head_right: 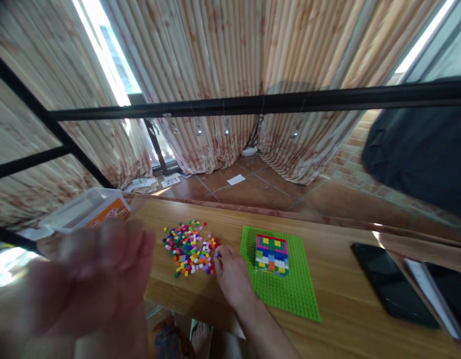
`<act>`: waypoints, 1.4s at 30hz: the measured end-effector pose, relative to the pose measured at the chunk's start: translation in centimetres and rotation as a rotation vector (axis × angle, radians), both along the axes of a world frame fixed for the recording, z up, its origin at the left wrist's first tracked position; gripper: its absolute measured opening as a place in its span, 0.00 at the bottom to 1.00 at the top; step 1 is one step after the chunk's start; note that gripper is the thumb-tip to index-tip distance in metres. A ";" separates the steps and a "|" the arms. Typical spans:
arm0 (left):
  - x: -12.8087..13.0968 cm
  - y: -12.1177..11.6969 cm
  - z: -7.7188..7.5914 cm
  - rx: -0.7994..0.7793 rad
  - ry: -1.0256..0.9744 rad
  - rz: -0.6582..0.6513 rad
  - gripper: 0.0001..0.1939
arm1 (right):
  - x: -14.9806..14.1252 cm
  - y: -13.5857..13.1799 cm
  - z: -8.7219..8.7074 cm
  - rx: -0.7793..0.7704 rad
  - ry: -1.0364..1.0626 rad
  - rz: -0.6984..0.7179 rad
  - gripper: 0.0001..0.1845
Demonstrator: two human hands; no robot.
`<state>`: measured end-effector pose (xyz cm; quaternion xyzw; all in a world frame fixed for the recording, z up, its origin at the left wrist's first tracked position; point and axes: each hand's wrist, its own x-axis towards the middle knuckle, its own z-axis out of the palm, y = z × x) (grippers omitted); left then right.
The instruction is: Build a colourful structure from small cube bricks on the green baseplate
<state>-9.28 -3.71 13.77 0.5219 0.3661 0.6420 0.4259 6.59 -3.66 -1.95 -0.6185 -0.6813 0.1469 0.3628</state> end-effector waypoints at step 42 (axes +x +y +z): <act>14.7 -0.6 -12.3 0.357 1.204 -0.222 0.14 | 15.5 -5.3 -0.1 -0.084 0.617 -0.269 0.17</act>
